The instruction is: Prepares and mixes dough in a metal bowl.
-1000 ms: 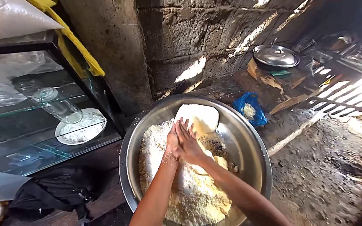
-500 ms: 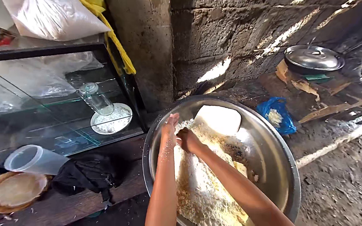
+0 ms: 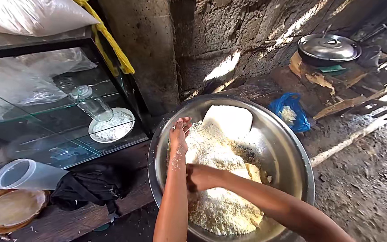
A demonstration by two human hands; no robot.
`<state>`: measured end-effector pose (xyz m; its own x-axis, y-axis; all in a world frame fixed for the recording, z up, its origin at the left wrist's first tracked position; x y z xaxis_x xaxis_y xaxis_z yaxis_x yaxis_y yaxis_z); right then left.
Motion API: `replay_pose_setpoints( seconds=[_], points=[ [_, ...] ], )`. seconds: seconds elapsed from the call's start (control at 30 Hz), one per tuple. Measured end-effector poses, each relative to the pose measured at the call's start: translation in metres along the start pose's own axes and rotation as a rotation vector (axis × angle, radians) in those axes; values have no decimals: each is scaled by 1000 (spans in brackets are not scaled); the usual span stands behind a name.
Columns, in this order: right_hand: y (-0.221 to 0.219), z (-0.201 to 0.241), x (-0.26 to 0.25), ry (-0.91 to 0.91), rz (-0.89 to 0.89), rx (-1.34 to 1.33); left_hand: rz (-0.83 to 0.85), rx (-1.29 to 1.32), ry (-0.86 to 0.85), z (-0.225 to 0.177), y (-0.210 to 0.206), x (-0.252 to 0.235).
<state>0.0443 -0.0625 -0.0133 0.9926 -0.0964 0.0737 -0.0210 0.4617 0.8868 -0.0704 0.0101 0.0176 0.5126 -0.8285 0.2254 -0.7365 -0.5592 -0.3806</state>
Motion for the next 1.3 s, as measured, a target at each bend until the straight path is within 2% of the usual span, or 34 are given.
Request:
replay_pose_setpoints(
  seconds=[0.07,0.2,0.27,0.3,0.4,0.47,0.5,0.57,0.63,0.67,0.73,0.8,0.87,0.93,1.03,1.1,1.17,1.2,1.23,1.3],
  points=[
    [30,-24,22,-167,-66,-174,67,-76,14,4,-6,5],
    [72,-63,59,-462,-588,-633,161,-27,4,19,-30,10],
    [75,-56,61,-478,-817,-754,230,106,-15,31,-46,15],
    [72,-46,57,-467,-856,-761,262,169,-18,35,-53,19],
    [59,-33,41,-516,-767,-605,351,203,-36,45,-62,29],
    [67,-54,41,-639,-893,-480,188,232,124,42,-72,54],
    [72,-71,42,-669,-889,-460,174,235,197,41,-78,64],
    [82,-79,48,-704,-681,-454,307,276,205,49,-83,72],
    [73,-64,46,-662,-759,-361,361,295,181,33,-83,75],
    [66,-58,45,-577,-771,-281,290,307,146,29,-80,68],
    [63,-55,50,-530,-694,-217,421,375,104,40,-67,52],
    [70,-75,53,-578,-863,-131,236,316,273,36,-78,66],
    [80,-86,53,-540,-851,-91,382,279,211,47,-81,65],
    [73,-71,51,-416,-853,-110,565,263,112,40,-76,61],
    [63,-54,55,-314,-639,-16,336,284,183,20,-74,57],
    [74,-71,53,-356,-733,31,464,309,216,41,-68,50],
    [84,-78,48,-504,-773,32,426,243,327,41,-73,68],
    [83,-68,48,-527,-756,-21,427,239,375,36,-70,73],
    [80,-56,47,-462,-733,-66,366,265,385,31,-68,72],
    [71,-49,48,-310,-528,-59,243,247,300,24,-60,56]
  ],
)
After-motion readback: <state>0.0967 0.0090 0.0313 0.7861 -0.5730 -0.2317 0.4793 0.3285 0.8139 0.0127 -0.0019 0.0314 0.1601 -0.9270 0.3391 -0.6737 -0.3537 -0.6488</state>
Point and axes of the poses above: each hand's wrist, its own x-axis away from the middle knuckle, its own y-axis out of the back of the hand, z = x × y, the point moved 4 cm from there along -x, towards the middle knuckle
